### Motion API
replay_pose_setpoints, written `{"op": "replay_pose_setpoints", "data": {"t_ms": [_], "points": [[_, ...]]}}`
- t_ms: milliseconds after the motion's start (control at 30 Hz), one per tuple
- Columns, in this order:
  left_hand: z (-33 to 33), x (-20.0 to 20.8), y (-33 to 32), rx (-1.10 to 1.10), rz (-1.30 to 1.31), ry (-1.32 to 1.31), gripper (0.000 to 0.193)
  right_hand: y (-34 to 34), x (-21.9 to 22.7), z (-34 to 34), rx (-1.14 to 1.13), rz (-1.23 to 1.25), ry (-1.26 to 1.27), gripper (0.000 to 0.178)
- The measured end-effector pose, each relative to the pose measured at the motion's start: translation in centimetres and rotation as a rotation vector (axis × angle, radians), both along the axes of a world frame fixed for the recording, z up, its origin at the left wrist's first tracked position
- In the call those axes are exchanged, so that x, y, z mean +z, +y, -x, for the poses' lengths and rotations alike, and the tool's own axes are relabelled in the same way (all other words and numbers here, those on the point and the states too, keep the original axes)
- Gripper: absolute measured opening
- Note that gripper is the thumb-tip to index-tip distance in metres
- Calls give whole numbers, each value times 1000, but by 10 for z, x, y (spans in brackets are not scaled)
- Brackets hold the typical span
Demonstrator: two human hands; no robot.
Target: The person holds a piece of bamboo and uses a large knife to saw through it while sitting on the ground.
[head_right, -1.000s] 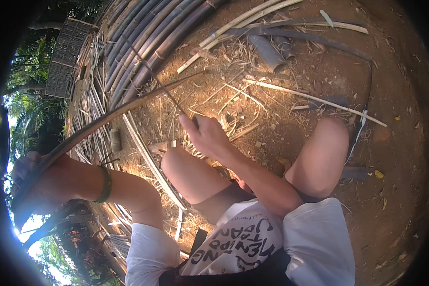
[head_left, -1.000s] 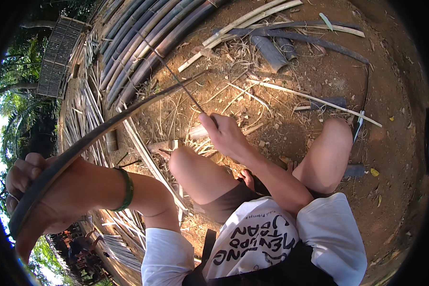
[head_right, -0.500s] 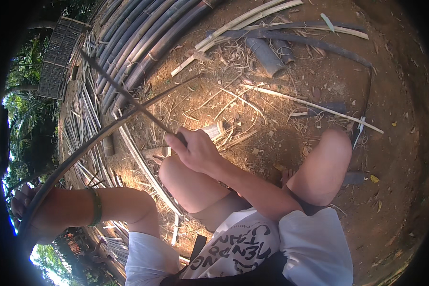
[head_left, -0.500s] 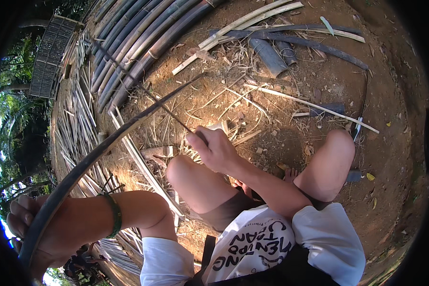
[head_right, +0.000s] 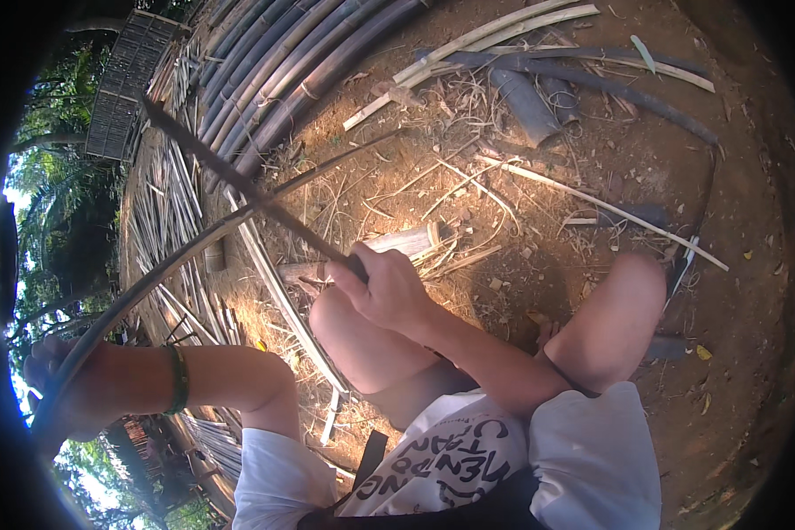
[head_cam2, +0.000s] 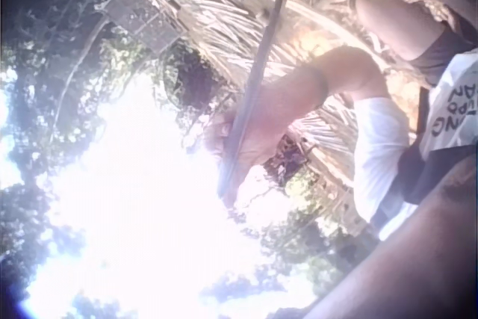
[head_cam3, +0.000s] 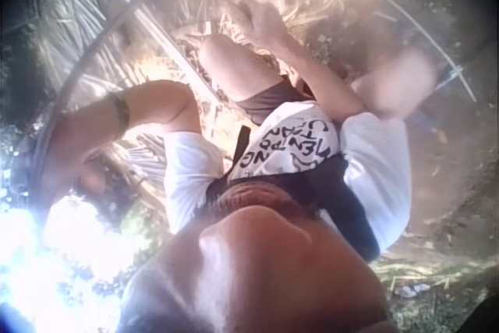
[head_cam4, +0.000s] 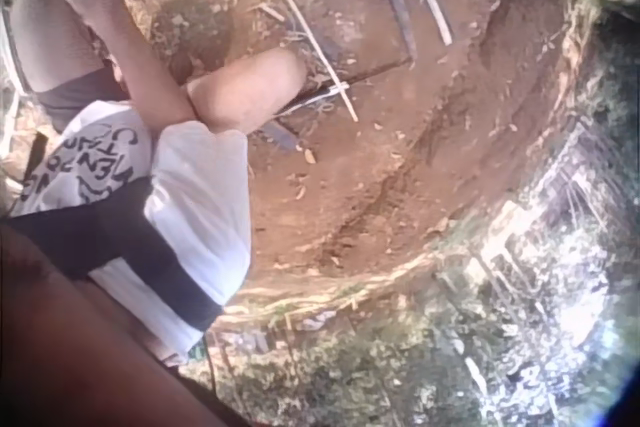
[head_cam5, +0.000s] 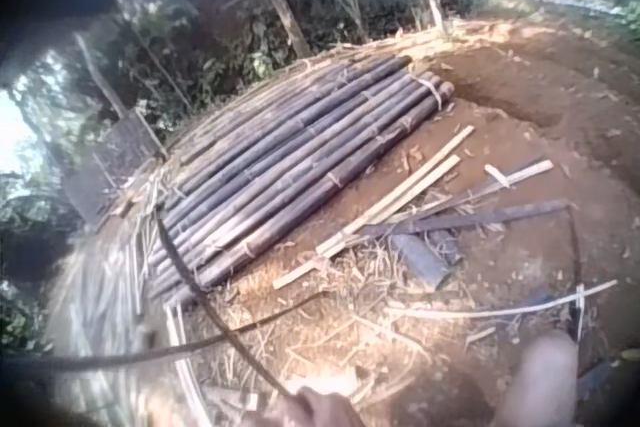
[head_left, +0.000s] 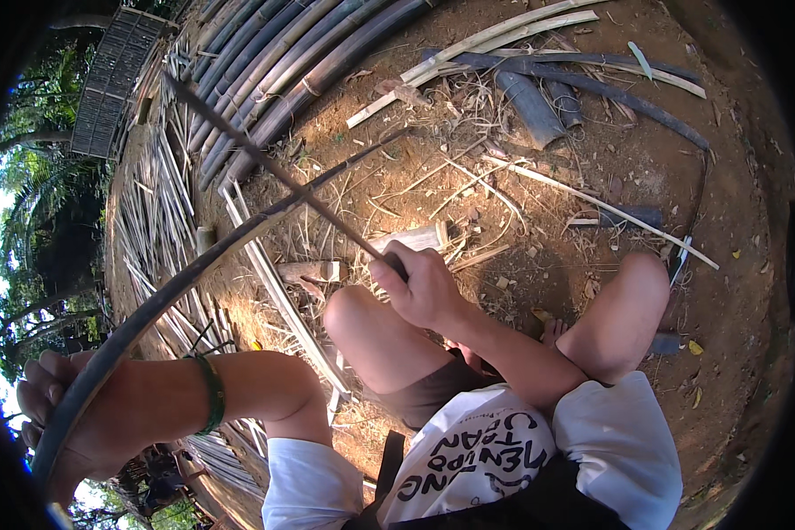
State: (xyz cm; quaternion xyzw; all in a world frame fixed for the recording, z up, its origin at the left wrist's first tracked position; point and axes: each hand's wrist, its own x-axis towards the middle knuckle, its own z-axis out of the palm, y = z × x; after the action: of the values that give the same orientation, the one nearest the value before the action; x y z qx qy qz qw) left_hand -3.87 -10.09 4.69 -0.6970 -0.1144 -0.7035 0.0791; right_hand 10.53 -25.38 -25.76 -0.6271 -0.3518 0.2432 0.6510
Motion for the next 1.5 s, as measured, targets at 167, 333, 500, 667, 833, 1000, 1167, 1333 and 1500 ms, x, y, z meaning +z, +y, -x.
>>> {"op": "replay_pose_setpoints", "data": {"t_ms": [167, 333, 500, 667, 833, 1000, 1167, 1333, 1500], "points": [[-4, -4, -2, 127, -1, -78, 8, 2, 14, -18, 83, 226, 41, 56], [14, 1, 12, -475, 9, -99, 10, -9, 11, 4, 44, -10, -83, 48], [2, -6, 2, -663, 62, -121, 17, 10, -60, -31, 3, 355, 133, 59], [-21, -10, 1, -176, 72, -432, 29, 9, -19, -10, 99, 100, -76, 63], [-38, 1, 8, -242, 113, -481, 29, 36, -159, -67, -6, 611, 153, 68], [-22, 4, 27, -166, 138, -491, 30, 46, -123, -68, 86, 514, 176, 62], [-14, 24, 68, -68, 187, -449, 30, 59, -156, -47, 18, 312, 24, 72], [-4, 46, 119, 129, 205, -400, 31, 84, -195, -106, -47, 784, 291, 76], [34, 55, 161, 398, 179, -330, 31, 65, -143, -56, 81, 428, -53, 71]]}}
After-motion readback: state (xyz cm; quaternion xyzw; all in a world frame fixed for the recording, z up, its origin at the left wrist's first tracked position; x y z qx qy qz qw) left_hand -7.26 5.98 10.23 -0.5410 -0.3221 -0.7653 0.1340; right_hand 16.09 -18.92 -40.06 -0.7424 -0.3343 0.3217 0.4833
